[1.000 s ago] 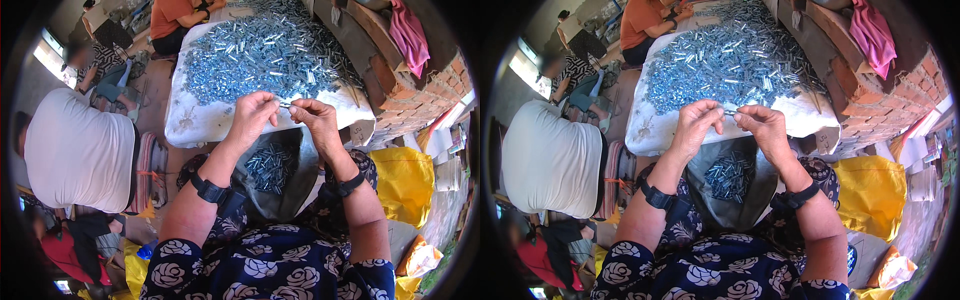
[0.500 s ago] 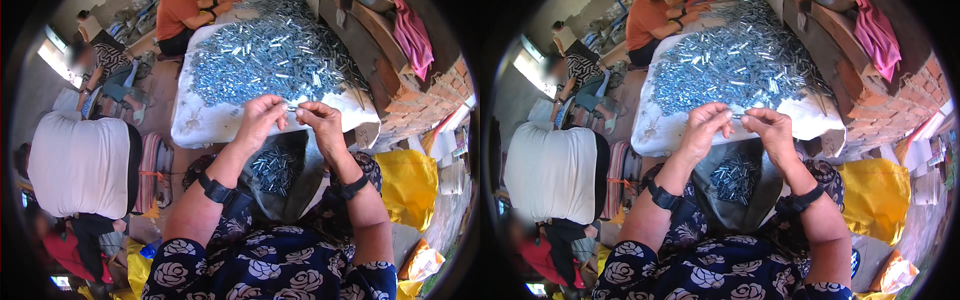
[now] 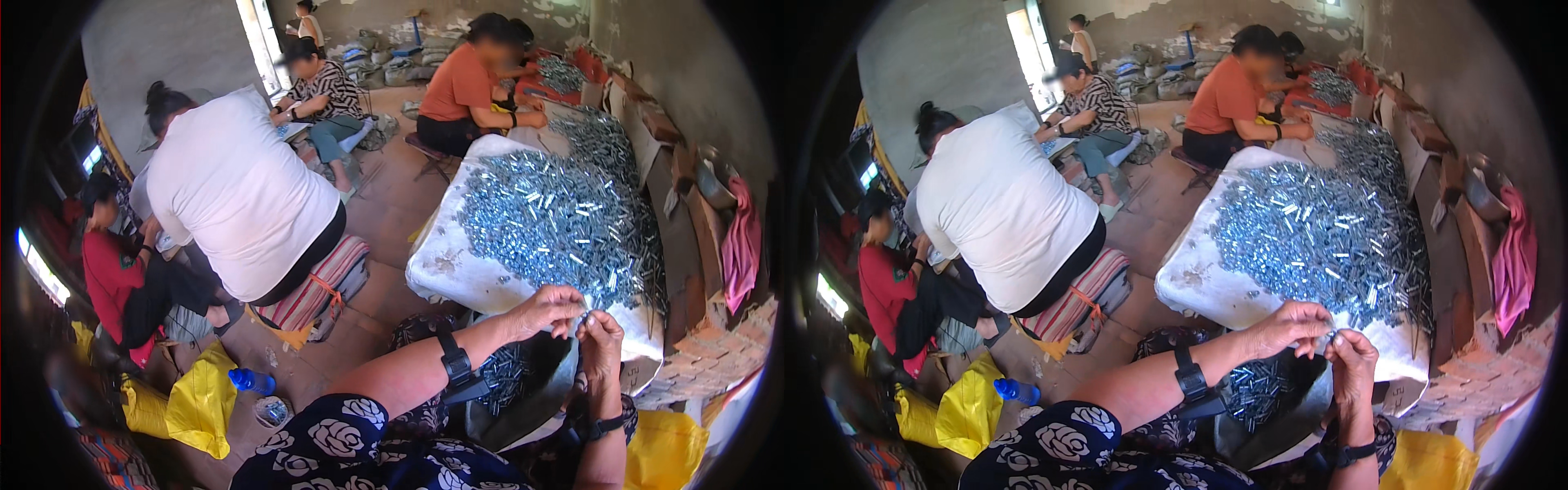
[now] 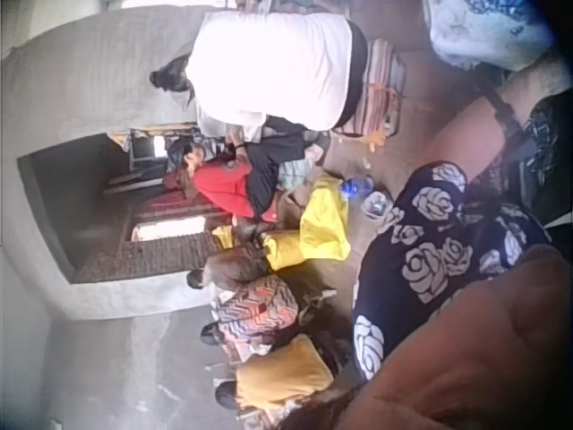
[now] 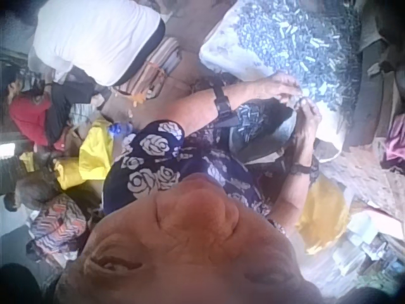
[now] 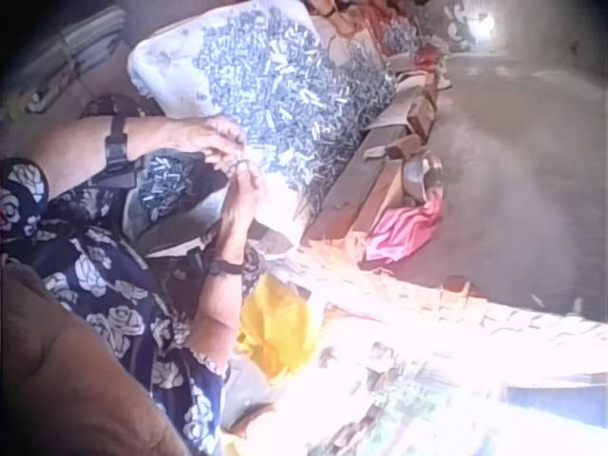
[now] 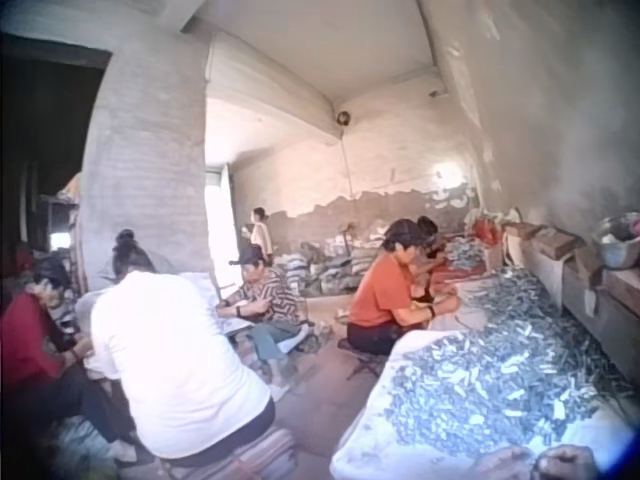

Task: Sorting and inspecting small metal anchors or screw sleeves at a workshop table.

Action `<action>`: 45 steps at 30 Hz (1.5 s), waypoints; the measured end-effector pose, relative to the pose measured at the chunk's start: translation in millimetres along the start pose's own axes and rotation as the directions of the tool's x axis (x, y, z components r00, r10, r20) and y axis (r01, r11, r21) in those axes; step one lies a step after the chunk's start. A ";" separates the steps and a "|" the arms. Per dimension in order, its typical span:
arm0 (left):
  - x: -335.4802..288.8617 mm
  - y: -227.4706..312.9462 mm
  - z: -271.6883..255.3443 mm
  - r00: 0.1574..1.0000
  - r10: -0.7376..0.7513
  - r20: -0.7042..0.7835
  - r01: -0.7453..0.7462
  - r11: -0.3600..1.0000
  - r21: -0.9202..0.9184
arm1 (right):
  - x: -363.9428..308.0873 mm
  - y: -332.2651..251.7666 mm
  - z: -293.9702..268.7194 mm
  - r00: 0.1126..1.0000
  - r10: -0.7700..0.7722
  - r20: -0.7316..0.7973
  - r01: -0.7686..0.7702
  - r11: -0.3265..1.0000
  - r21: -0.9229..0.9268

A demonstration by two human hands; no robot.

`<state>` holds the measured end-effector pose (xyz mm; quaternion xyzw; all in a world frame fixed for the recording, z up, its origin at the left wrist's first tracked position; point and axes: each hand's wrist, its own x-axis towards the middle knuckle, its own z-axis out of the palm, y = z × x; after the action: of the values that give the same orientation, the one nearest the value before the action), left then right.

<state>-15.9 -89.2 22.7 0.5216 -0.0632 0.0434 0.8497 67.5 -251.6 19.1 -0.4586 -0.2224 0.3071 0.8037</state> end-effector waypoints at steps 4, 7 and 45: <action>-0.4 2.0 2.7 1.000 0.002 0.011 -0.002 0.999 -0.046 | 1.2 3.3 -3.7 1.000 0.006 0.027 -0.008 0.998 0.059; -1.2 5.2 3.1 0.999 0.009 0.048 -0.006 0.998 -0.059 | 2.0 5.2 -3.4 0.998 0.033 0.061 -0.039 0.993 0.114; -12.1 11.8 18.4 0.994 0.108 -0.021 -0.110 0.989 -0.097 | -4.9 1.9 12.5 0.989 -0.025 0.148 0.000 0.986 0.167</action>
<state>-30.7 -100.4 39.6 0.4749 -0.0869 0.0908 0.8710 55.4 -246.8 23.1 -0.3640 -0.2586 0.3530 0.8222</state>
